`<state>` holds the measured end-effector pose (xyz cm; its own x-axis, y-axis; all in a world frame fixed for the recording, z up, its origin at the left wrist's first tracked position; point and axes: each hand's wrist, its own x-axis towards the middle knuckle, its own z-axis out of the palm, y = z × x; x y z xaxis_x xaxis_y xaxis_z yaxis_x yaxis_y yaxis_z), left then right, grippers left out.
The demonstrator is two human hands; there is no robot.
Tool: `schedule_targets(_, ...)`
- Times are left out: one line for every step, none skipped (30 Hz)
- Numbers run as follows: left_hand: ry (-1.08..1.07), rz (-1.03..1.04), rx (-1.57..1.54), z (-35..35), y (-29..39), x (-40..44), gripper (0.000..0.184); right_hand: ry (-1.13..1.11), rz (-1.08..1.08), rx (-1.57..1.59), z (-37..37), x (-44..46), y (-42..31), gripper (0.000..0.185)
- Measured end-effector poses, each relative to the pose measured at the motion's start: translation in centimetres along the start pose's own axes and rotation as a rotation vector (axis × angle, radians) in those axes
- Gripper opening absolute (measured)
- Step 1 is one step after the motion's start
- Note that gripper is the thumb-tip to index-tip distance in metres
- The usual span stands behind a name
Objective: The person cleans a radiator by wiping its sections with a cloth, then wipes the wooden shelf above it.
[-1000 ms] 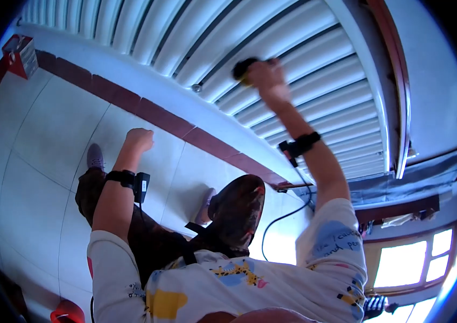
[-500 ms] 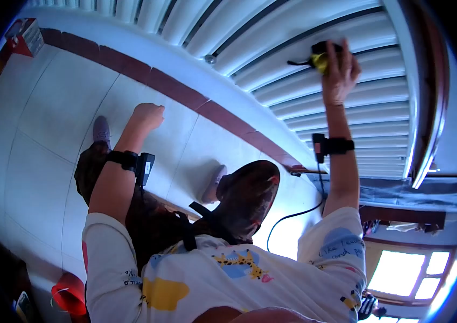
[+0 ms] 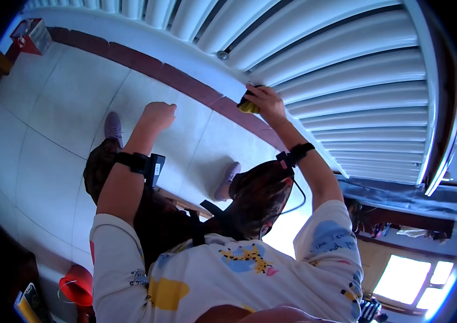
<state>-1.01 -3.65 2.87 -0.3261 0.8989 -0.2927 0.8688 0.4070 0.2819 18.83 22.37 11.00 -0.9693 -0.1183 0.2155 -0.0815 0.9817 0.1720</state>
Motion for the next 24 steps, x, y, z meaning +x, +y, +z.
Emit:
schedule_targets(0.01,0.0,-0.002,0.0,0.0,-0.1,0.03,-0.035,0.164,0.165,-0.1,0.2,-0.6,0.029)
schedule_targets(0.018,0.0,-0.003,0.1,0.1,-0.3,0.03,-0.035,0.166,0.169,-0.4,0.6,-0.5,0.029)
schedule_targets(0.013,0.001,-0.001,0.1,0.1,-0.4,0.03,0.153,0.077,0.109,-2.1,2.2,-0.7,0.031)
schedule_targets(0.048,0.01,0.007,0.2,0.1,-0.5,0.03,0.34,-0.01,0.049,-3.9,3.9,-0.8,0.033)
schedule_targets(0.081,0.022,0.017,0.2,0.1,-0.6,0.03,0.444,0.002,-0.011,-5.5,5.5,-0.9,0.035)
schedule_targets(0.071,0.029,0.025,0.2,0.0,-0.7,0.03,0.549,0.019,-0.074,-6.9,7.0,-1.0,0.036)
schedule_targets(0.072,0.027,0.01,0.1,-0.1,-0.7,0.031,0.594,0.03,-0.141,-8.0,8.4,-1.3,0.037)
schedule_targets(0.075,0.025,-0.005,0.0,-0.1,-0.7,0.031,0.638,0.04,-0.21,-8.5,9.4,-1.4,0.038)
schedule_targets(0.071,0.033,0.005,-0.1,-0.1,-0.6,0.031,0.604,0.05,-0.187,-8.0,10.0,-1.3,0.037)
schedule_targets(0.048,0.031,-0.021,-0.3,-0.3,-0.5,0.032,0.585,-0.011,-0.202,-6.2,10.5,-0.5,0.038)
schedule_targets(0.027,0.025,-0.049,-0.4,-0.4,-0.4,0.033,0.49,-0.043,-0.225,-4.4,10.3,-0.4,0.038)
schedule_targets(0.03,0.023,-0.042,-0.3,-0.6,-0.3,0.033,0.395,-0.076,-0.243,-2.4,9.8,-0.4,0.038)
schedule_targets(0.027,0.028,-0.04,-0.2,-0.6,-0.3,0.036,0.301,-0.114,-0.237,0.3,8.5,-0.5,0.038)
schedule_targets(0.027,0.031,-0.036,-0.3,-0.7,-0.3,0.04,0.209,-0.153,-0.23,2.1,8.0,-0.6,0.038)
schedule_targets(0.027,0.022,-0.029,-0.6,-0.7,-0.5,0.04,0.227,-0.103,-0.156,1.9,7.7,-1.7,0.036)
schedule_targets(0.018,0.014,-0.023,-0.8,-0.5,-0.7,0.041,0.235,-0.105,-0.15,2.1,7.6,-2.4,0.036)
schedule_targets(0.01,0.009,-0.018,-1.1,-0.3,-0.8,0.042,0.206,0.045,-0.068,2.3,7.3,-3.0,0.034)
schedule_targets(0.013,0.007,-0.012,-1.4,-0.2,-0.7,0.042,0.177,0.198,0.011,2.5,7.0,-3.4,0.033)
schedule_targets(0.018,0.012,-0.01,-1.6,-0.2,-0.8,0.043,0.185,0.203,0.014,3.2,6.2,-3.9,0.033)
schedule_targets(0.02,0.018,-0.009,-1.6,-0.1,-1.0,0.044,-0.034,0.454,0.248,3.8,5.4,-4.6,0.035)
schedule_targets(0.018,0.018,0.0,-2.2,0.2,-1.1,0.044,-0.256,0.697,0.484,4.0,4.8,-5.2,0.038)
schedule_targets(0.044,-0.023,-0.063,-2.5,0.7,-1.2,0.049,-0.276,0.906,0.822,4.0,3.7,-5.8,0.036)
schedule_targets(0.067,-0.066,-0.125,-2.8,1.1,-1.2,0.053,-0.196,1.101,1.13,4.1,2.6,-6.3,0.033)
schedule_targets(0.049,-0.064,-0.116,-3.3,1.5,-1.3,0.053,-0.104,1.292,1.441,3.8,1.6,-7.0,0.029)
